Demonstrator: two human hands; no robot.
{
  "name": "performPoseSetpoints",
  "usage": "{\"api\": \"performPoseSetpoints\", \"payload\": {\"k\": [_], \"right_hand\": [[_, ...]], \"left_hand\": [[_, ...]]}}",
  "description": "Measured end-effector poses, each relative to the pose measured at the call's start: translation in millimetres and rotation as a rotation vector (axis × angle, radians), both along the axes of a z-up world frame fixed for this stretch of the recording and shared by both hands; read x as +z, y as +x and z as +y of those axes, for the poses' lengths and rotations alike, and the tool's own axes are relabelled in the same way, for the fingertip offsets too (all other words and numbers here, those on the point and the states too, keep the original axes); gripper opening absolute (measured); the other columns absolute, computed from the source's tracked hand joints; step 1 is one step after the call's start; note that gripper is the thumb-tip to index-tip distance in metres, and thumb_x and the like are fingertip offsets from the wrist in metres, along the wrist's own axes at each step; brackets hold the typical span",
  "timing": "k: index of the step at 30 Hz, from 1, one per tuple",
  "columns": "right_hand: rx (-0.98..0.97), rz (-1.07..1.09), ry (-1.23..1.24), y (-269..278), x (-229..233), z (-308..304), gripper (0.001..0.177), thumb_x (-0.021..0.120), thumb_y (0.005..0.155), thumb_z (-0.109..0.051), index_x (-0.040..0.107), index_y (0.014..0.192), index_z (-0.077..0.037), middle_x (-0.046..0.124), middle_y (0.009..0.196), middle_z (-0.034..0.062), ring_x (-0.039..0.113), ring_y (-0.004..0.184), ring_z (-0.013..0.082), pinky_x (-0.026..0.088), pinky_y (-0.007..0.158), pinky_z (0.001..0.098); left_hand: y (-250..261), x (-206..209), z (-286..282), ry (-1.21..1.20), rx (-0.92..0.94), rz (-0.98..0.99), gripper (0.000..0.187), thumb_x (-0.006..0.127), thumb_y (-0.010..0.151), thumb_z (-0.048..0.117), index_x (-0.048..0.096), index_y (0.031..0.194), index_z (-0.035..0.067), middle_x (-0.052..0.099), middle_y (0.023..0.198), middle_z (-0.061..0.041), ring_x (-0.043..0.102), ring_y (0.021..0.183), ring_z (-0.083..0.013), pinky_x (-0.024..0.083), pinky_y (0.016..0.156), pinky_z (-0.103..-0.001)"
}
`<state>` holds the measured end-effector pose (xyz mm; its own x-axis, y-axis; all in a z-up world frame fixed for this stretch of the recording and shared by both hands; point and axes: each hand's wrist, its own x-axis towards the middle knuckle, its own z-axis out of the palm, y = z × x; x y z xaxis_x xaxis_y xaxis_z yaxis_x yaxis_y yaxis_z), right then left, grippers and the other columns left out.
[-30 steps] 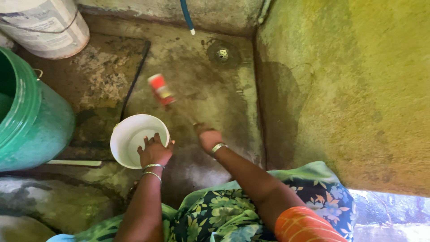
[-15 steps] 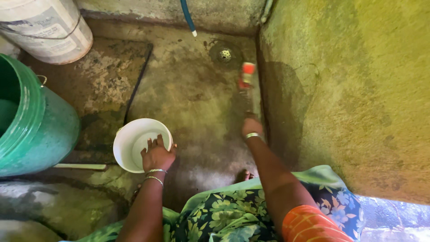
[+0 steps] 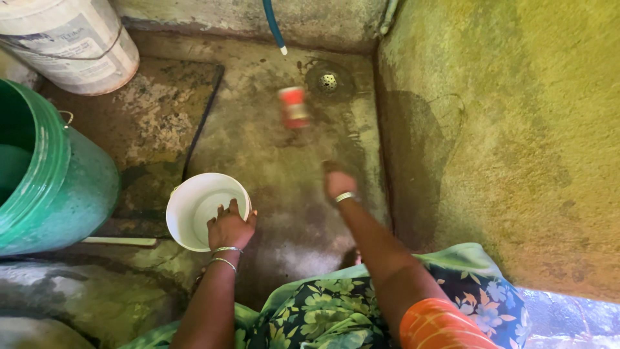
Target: The person cleans a concrete floor and drain area by scrubbing with a handheld brush and pouring water from a bucket and a smaller container.
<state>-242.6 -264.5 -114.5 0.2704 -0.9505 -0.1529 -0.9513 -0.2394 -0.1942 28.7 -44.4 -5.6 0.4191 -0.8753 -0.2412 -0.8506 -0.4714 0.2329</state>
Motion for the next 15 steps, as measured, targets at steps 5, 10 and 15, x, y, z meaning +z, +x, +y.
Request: {"api": "performPoseSetpoints", "payload": {"k": [5, 10, 15], "right_hand": [[-0.341, 0.061, -0.031, -96.4, -4.6, -51.7, 0.028, 0.058, 0.091, -0.025, 0.078, 0.105, -0.011, 0.076, 0.106, 0.0178, 0.074, 0.098, 0.0383, 0.058, 0.081, 0.0494], [-0.120, 0.076, 0.010, -36.2, -5.0, -23.7, 0.029, 0.056, 0.092, -0.025, 0.076, 0.109, -0.014, 0.075, 0.102, 0.0188, 0.072, 0.095, 0.0395, 0.056, 0.083, 0.0516], [0.345, -0.135, -0.061, 71.0, 42.9, 63.4, 0.046, 0.049, 0.092, -0.014, 0.057, 0.137, -0.018, 0.068, 0.122, 0.0178, 0.071, 0.088, 0.0401, 0.056, 0.076, 0.0530]], "left_hand": [[1.4, 2.3, -2.5, 0.007, -0.006, -0.010, 0.070, 0.050, 0.093, 0.058, 0.052, 0.141, 0.007, 0.069, 0.126, -0.018, 0.052, 0.137, -0.0324, 0.046, 0.101, -0.052], [0.0, 6.4, -3.9, 0.041, -0.015, -0.041, 0.062, 0.051, 0.093, 0.058, 0.057, 0.131, 0.008, 0.072, 0.119, -0.018, 0.058, 0.130, -0.0317, 0.051, 0.094, -0.052], [0.3, 10.2, -0.3, -0.003, -0.017, -0.030, 0.059, 0.052, 0.093, 0.057, 0.060, 0.125, 0.008, 0.073, 0.111, -0.017, 0.063, 0.120, -0.0322, 0.052, 0.091, -0.051]]}}
